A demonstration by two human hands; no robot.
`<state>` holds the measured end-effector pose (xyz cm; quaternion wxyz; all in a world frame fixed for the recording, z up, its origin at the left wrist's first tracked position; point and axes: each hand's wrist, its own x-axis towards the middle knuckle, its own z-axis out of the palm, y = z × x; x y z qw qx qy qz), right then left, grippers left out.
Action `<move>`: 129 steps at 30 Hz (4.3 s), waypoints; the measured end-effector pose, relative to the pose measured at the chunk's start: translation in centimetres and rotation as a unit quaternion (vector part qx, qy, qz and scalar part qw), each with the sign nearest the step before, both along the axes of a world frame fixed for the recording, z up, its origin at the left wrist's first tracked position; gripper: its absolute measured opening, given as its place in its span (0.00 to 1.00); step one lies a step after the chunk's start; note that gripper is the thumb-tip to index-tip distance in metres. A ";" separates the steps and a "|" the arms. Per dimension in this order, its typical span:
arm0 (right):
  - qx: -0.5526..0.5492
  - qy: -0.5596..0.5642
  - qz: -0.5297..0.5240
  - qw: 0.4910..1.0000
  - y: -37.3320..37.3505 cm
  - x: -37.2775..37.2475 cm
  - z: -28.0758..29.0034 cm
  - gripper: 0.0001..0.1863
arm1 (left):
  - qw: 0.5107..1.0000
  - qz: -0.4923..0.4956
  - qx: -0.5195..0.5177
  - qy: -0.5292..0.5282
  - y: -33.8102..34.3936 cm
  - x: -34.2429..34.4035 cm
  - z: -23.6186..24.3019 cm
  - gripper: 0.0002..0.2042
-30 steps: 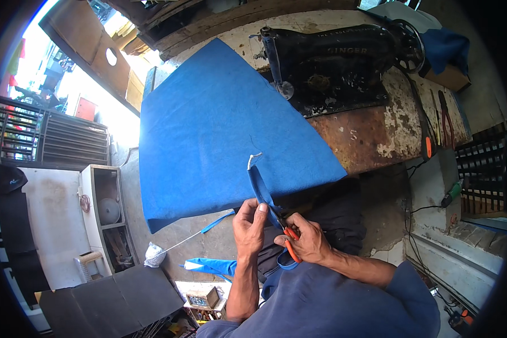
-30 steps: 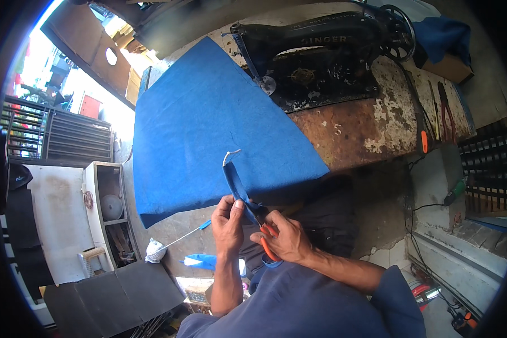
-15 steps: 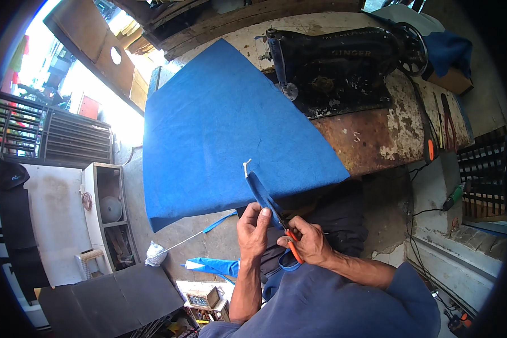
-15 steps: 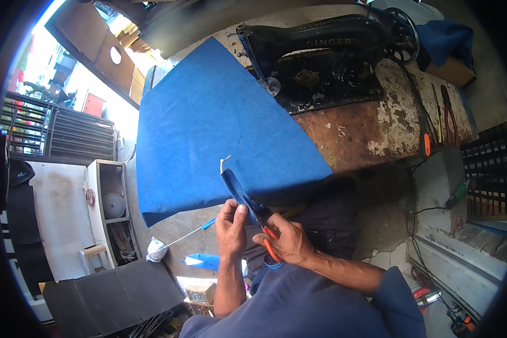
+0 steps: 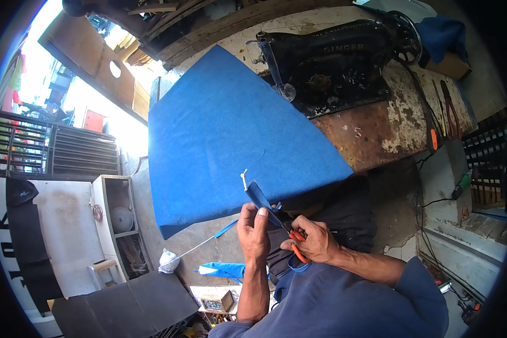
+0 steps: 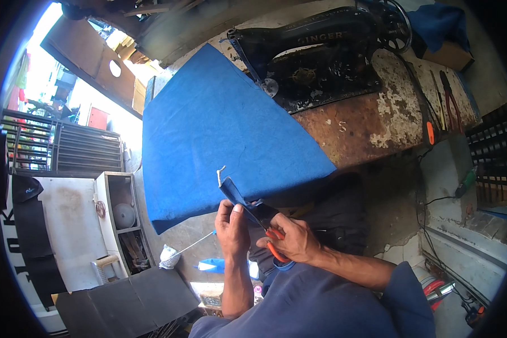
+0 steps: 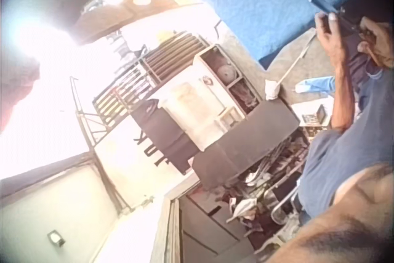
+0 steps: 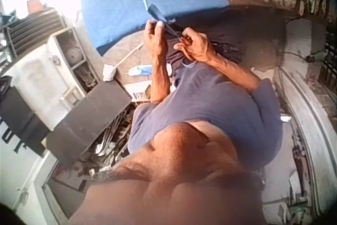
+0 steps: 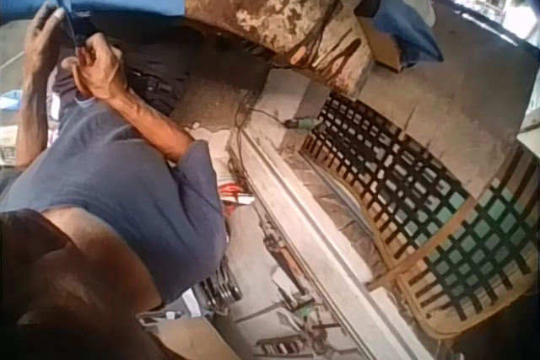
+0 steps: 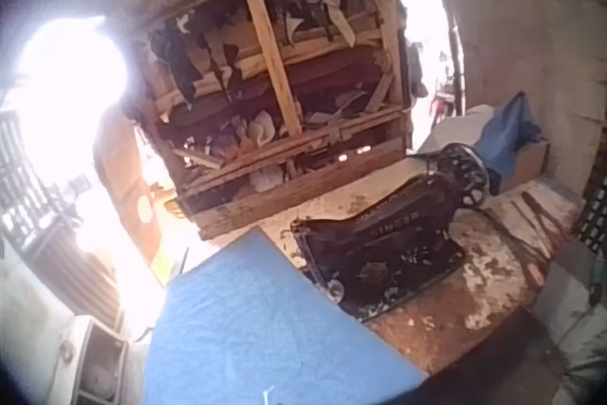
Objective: The person works with a blue fabric at a workbench, handling a strip of material, using scissors to cut it, and then positioning the fabric around a sewing machine.
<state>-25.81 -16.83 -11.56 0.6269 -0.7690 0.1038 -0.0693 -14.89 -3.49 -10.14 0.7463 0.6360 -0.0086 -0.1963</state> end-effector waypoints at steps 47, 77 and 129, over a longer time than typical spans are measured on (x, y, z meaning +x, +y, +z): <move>-0.016 -0.059 -0.007 0.998 -1.0 1.1 0.3 0.28 | 0.999 -0.036 0.013 -0.023 -0.2 -1.5 0.7 0.06; 0.002 -0.050 -0.013 0.999 -0.6 1.0 0.2 0.29 | 0.999 0.031 0.023 -0.036 -1.3 -1.2 1.2 0.05; -0.066 -0.071 -0.024 0.995 -2.0 1.6 0.9 0.33 | 0.959 0.043 -0.217 0.175 -2.4 -1.0 2.5 0.08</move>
